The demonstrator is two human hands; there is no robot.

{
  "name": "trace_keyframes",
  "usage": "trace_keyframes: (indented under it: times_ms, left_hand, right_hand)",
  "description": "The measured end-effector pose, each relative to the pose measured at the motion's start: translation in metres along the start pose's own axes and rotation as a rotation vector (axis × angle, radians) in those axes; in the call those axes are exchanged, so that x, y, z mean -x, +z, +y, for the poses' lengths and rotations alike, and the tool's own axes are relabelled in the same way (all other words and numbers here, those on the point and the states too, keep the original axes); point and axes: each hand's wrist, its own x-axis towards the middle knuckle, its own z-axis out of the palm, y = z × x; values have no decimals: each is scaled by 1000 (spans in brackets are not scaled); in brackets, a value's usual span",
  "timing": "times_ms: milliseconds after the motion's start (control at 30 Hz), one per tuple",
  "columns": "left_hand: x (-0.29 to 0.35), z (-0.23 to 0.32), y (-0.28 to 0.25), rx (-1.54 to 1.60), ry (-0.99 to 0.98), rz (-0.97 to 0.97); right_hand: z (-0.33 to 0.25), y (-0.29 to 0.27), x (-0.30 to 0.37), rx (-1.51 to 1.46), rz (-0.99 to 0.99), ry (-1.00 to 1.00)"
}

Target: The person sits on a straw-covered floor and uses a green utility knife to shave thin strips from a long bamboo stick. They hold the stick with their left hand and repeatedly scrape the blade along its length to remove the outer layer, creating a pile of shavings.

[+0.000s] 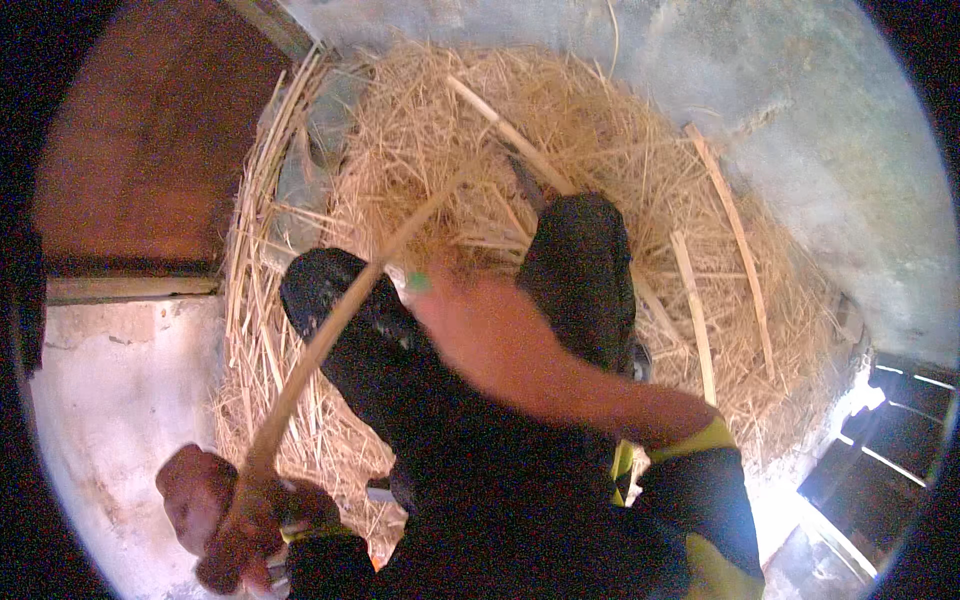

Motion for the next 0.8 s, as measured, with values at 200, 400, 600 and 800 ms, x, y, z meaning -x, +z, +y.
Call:
trace_keyframes:
  times_ms: [200,400,600,800]
  left_hand:
    - [28,-1,32,-452,-298,393]
    - [36,-18,41,-389,71,663]
    - [53,-28,32,-96,240,534]
    - [30,-24,60,-27,129,914]
  right_hand:
    - [-39,-9,12,-107,-159,-8]
    - [-75,-21,21,-203,-183,-251]
    - [-22,-6,-4,49,-74,30]
    - [-8,4,4,180,-240,141]
